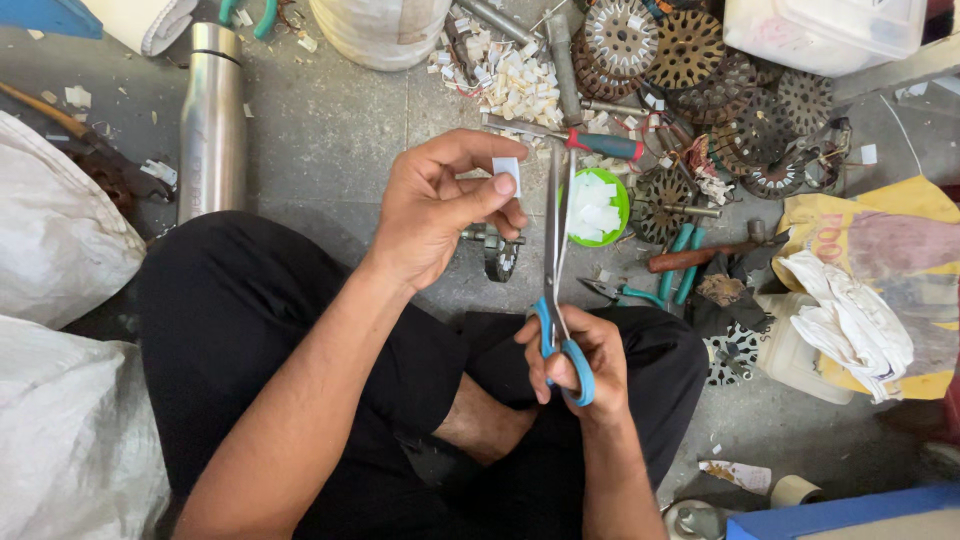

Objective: The person winds wire around components, cutting pieces of adhesive tape with scissors and applying them to secure the wire onto the parts.

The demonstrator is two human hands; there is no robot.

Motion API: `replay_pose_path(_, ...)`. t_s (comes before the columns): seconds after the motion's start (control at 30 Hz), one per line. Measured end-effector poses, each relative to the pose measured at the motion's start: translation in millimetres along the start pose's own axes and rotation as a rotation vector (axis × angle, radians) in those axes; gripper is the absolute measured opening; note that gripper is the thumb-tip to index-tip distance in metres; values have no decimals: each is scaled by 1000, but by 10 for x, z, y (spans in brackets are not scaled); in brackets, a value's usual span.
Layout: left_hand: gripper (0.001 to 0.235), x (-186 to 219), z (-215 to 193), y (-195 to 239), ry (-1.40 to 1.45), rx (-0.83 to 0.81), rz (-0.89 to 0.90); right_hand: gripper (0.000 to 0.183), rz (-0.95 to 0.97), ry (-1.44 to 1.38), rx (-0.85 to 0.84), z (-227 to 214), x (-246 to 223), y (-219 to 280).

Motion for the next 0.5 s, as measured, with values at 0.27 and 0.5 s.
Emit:
replay_pose_path(0.27, 21, 57, -63, -8, -83, -6, 77, 59, 74, 29, -46, 77, -60, 47)
replay_pose_path(0.5, 19, 59, -56, 33, 12, -42, 79, 57, 56, 114, -53, 134, -100, 101)
Point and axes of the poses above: each hand's wrist, its own y-axis away from the middle knuckle, its own z-axis out of the palm, x = y × z, the point moved 5 cm from there along -y, towards the middle knuckle, and after that the axes turned 5 degrees about -z, right-handed, at the moved point
